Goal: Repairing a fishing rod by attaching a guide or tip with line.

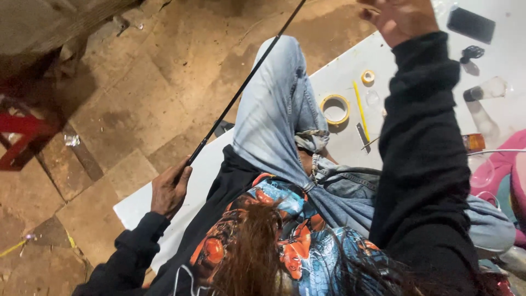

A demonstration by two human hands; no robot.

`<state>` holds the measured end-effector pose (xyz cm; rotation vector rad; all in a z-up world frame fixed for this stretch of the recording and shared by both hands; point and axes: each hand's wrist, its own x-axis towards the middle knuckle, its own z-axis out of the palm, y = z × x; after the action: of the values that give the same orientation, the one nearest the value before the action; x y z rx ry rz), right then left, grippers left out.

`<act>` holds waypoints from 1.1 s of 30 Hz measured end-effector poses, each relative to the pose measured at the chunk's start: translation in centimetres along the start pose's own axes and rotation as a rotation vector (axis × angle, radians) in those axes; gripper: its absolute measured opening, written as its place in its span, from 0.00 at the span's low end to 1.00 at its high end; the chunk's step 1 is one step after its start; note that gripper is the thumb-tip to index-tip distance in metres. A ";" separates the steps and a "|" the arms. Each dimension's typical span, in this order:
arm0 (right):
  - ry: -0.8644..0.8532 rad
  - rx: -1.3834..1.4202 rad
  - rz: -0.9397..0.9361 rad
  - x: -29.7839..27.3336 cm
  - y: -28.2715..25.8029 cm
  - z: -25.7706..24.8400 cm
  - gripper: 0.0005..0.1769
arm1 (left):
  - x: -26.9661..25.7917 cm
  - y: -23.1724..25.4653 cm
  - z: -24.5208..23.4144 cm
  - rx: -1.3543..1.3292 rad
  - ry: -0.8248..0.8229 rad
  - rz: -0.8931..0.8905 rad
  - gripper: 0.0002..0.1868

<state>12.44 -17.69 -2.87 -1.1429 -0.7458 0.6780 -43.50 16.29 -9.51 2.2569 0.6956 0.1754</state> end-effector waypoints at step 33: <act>0.519 0.081 0.278 -13.0 0.8 6.5 0.15 | 5.9 -7.3 7.5 0.230 0.129 0.056 0.17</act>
<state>-0.45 -24.28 -4.28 -1.2878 -0.1193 0.5972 -39.21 18.87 -20.42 2.5037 0.7536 0.2830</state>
